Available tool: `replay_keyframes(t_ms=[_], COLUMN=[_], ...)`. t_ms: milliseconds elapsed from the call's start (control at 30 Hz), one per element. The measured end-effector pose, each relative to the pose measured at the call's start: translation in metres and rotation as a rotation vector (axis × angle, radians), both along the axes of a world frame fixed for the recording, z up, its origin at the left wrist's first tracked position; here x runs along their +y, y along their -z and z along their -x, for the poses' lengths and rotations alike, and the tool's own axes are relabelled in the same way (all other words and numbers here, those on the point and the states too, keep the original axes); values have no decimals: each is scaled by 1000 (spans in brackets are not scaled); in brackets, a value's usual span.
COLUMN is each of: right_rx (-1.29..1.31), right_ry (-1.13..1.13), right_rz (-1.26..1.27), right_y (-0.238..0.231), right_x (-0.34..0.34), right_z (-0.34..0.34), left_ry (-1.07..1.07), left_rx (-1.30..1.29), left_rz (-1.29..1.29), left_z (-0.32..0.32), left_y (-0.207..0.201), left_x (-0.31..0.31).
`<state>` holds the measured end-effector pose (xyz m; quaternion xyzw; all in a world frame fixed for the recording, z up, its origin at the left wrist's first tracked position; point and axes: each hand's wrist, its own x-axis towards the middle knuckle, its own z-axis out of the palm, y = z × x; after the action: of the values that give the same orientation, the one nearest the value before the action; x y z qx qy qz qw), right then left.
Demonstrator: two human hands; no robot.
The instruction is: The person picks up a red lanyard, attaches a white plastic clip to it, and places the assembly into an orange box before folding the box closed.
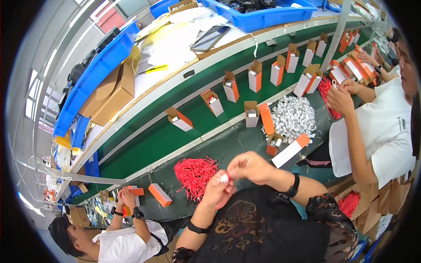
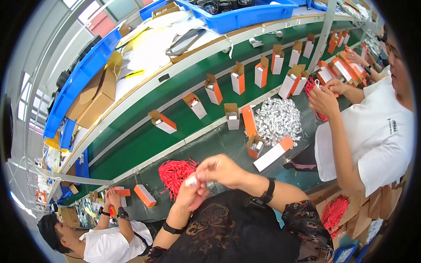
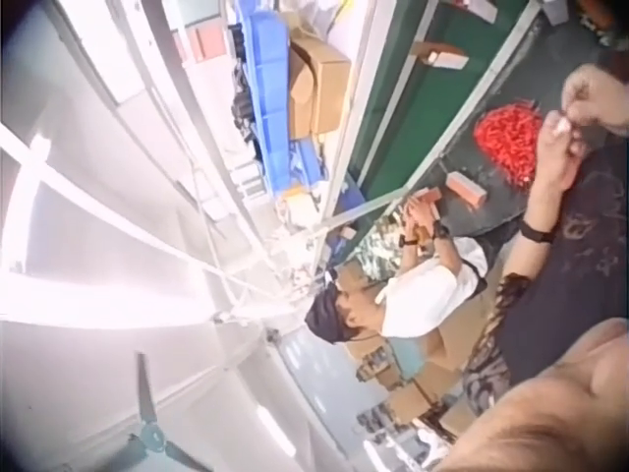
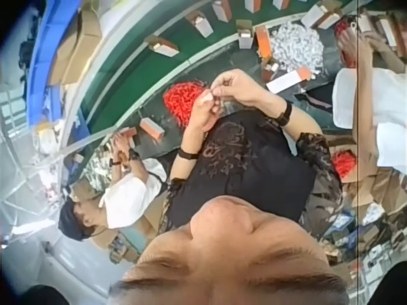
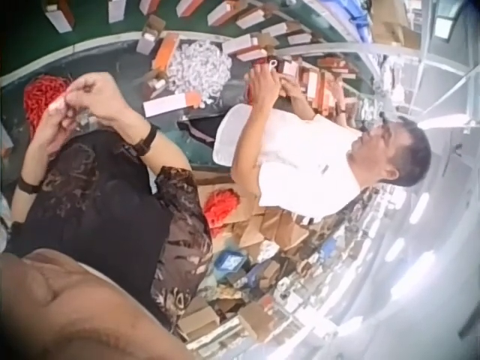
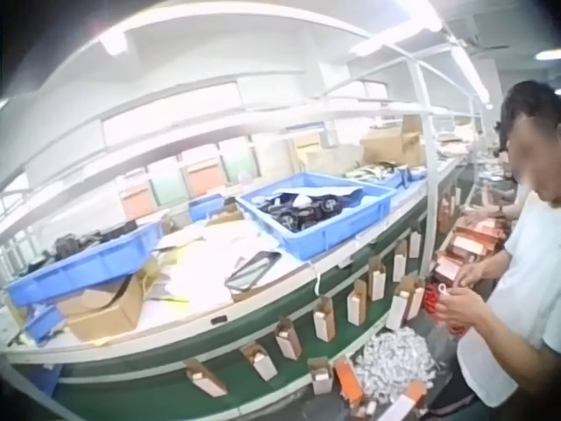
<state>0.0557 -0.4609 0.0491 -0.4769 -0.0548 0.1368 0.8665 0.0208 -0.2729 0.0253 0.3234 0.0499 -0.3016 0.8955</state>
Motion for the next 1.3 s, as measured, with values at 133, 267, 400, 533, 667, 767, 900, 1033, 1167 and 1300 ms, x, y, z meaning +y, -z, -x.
replay_keyframes(t_ms=[133,267,400,533,667,767,900,1033,1167,1300], right_rx=[-260,-814,-479,143,107,-231,-457,-684,-540,-209], right_ry=[-794,98,297,-94,-431,-461,-530,6,123,97], right_rz=[285,1182,776,-165,-82,409,803,1098,1052,619], right_y=[-18,-4,-6,7,-2,-9,-14,7,12,27], right_x=[-16,-8,10,9,-15,-34,-43,-24,-14,-17], right_z=[3,9,11,7,3,-2,-1,17,13,-4], left_ry=[90,-62,-165,-53,86,89,90,-167,-266,-233], left_rx=[-261,-264,-4,76,41,-11,-63,-1059,-1428,-1561], left_rz=[-270,-581,-123,75,111,-50,-279,-1310,-1482,-1487], left_z=[0,7,4,0,1,1,-8,-11,-18,-18], left_y=[12,-1,-6,2,5,8,1,-16,-12,-7], left_x=[22,0,-6,0,11,13,8,-18,-29,-40])
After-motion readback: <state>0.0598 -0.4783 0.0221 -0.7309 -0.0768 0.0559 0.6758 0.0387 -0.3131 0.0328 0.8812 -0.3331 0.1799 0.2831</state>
